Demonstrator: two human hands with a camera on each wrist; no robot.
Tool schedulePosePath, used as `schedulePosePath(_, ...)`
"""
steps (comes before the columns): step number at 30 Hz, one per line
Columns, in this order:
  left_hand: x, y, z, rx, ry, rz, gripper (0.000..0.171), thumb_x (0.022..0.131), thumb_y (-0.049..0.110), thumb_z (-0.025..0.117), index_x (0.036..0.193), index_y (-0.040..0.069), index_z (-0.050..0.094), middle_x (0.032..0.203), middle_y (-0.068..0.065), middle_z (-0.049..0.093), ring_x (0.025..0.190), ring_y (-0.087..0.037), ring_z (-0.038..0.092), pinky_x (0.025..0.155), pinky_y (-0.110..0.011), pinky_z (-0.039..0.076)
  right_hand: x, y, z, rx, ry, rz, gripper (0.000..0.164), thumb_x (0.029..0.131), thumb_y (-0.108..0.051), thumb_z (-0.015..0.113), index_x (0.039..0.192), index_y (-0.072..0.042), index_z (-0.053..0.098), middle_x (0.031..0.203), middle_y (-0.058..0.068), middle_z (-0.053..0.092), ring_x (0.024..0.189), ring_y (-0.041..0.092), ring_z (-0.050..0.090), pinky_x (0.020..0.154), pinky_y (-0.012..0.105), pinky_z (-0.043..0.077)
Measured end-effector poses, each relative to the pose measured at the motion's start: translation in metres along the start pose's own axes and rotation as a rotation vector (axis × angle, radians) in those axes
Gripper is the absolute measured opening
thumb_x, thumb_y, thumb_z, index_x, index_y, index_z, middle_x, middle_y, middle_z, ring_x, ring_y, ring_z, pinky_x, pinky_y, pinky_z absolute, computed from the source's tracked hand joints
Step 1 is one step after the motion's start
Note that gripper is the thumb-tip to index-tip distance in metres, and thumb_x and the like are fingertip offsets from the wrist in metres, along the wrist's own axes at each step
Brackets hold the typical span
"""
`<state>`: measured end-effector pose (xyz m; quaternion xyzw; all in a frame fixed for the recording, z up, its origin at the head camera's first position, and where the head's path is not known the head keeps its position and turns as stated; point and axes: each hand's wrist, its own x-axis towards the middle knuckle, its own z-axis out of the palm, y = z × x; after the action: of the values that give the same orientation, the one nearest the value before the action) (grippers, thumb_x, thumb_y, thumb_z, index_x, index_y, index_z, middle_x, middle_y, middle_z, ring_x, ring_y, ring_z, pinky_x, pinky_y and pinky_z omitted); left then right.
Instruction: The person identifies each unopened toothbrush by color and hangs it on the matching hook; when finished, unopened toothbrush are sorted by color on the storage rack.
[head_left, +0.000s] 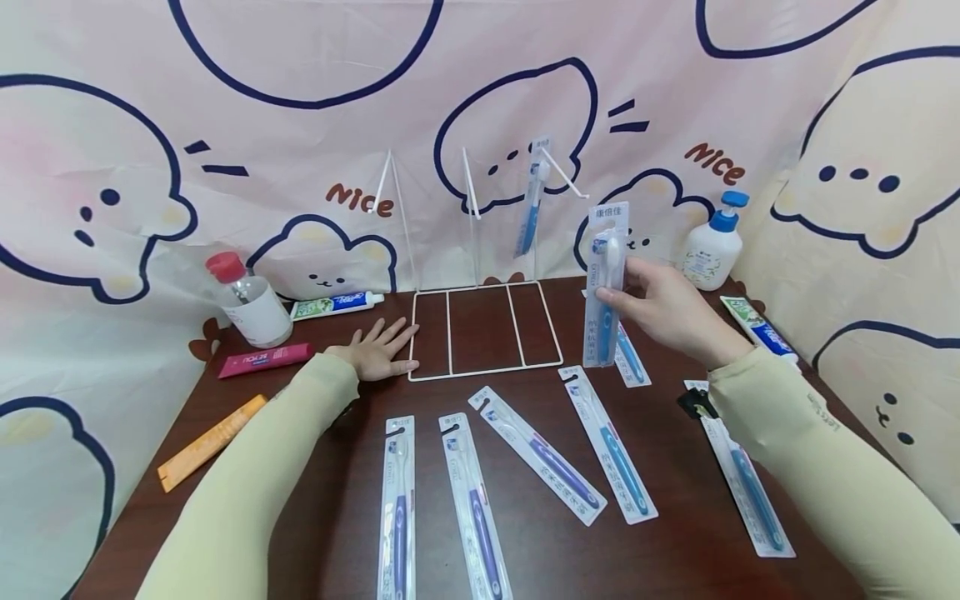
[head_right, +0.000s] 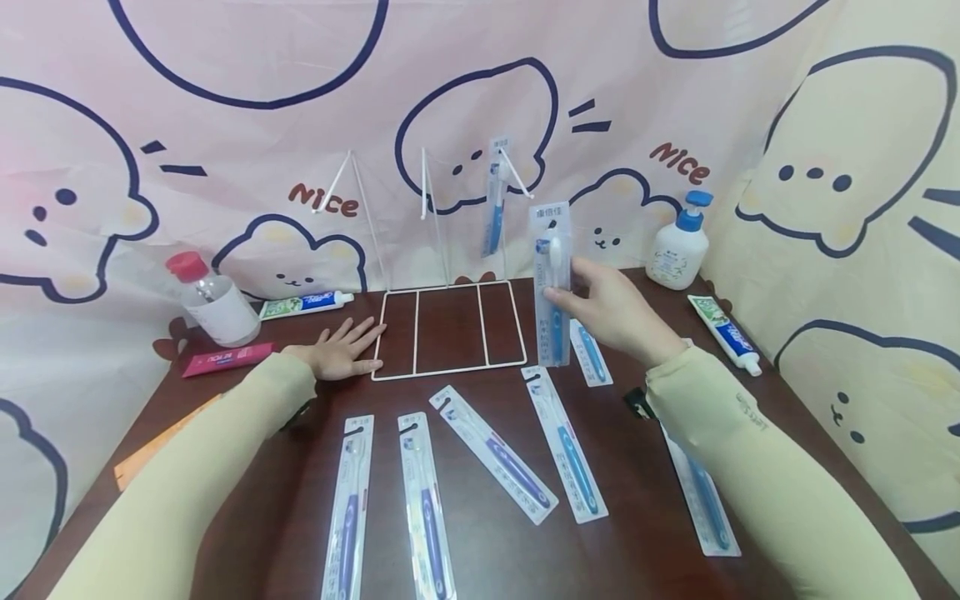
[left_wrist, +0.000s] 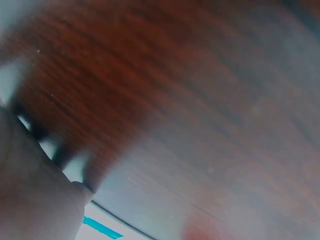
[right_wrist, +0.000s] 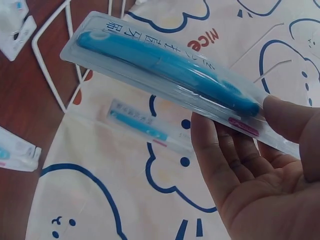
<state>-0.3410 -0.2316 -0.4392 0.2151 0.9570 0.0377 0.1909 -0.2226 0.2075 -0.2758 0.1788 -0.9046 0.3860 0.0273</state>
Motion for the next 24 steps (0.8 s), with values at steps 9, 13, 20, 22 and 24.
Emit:
schedulePosePath(9,0.002,-0.003,0.001,0.009,0.000,-0.007,0.086,0.081,0.076,0.029,0.148,0.032,-0.002,0.154,-0.001,-0.008,0.136,-0.036,-0.009,0.099,-0.066,-0.001,0.023,-0.006,0.003,0.001,0.016,0.018,0.058,0.090,-0.040,0.054,0.141,-0.018,0.036,0.127,0.011,0.052,0.109,0.032,0.055,0.081,0.050,0.047)
schedulePosePath(13,0.001,-0.001,0.000,0.028,-0.006,-0.013,0.086,0.081,0.076,0.027,0.148,0.032,-0.004,0.153,0.000,-0.009,0.137,-0.035,-0.009,0.100,-0.065,-0.001,0.031,-0.003,0.004,0.017,0.016,0.043,0.059,0.090,-0.042,0.053,0.140,-0.016,0.037,0.125,0.011,0.053,0.107,0.031,0.056,0.079,0.049,0.048)
schedulePosePath(20,-0.001,0.001,-0.002,0.017,-0.007,-0.011,0.084,0.082,0.075,0.028,0.147,0.033,-0.003,0.154,-0.001,-0.009,0.136,-0.036,-0.009,0.100,-0.065,-0.001,0.043,-0.002,0.005,0.044,0.005,0.057,0.057,0.091,-0.039,0.053,0.139,-0.013,0.038,0.126,0.012,0.052,0.109,0.030,0.054,0.082,0.049,0.047)
schedulePosePath(22,0.000,0.001,-0.002,0.012,-0.009,-0.007,0.084,0.082,0.075,0.028,0.147,0.033,-0.004,0.154,-0.001,-0.009,0.136,-0.037,-0.010,0.099,-0.065,-0.002,0.046,-0.002,0.005,0.049,0.000,0.061,0.057,0.091,-0.040,0.052,0.139,-0.014,0.038,0.126,0.011,0.052,0.110,0.030,0.054,0.083,0.049,0.046)
schedulePosePath(24,0.002,-0.001,0.000,0.019,-0.010,-0.013,0.084,0.081,0.076,0.027,0.147,0.034,-0.004,0.153,0.000,-0.009,0.137,-0.035,-0.010,0.100,-0.065,-0.001,0.048,-0.002,0.005,0.050,-0.007,0.062,0.057,0.091,-0.040,0.052,0.140,-0.014,0.037,0.126,0.011,0.052,0.110,0.029,0.054,0.084,0.048,0.046)
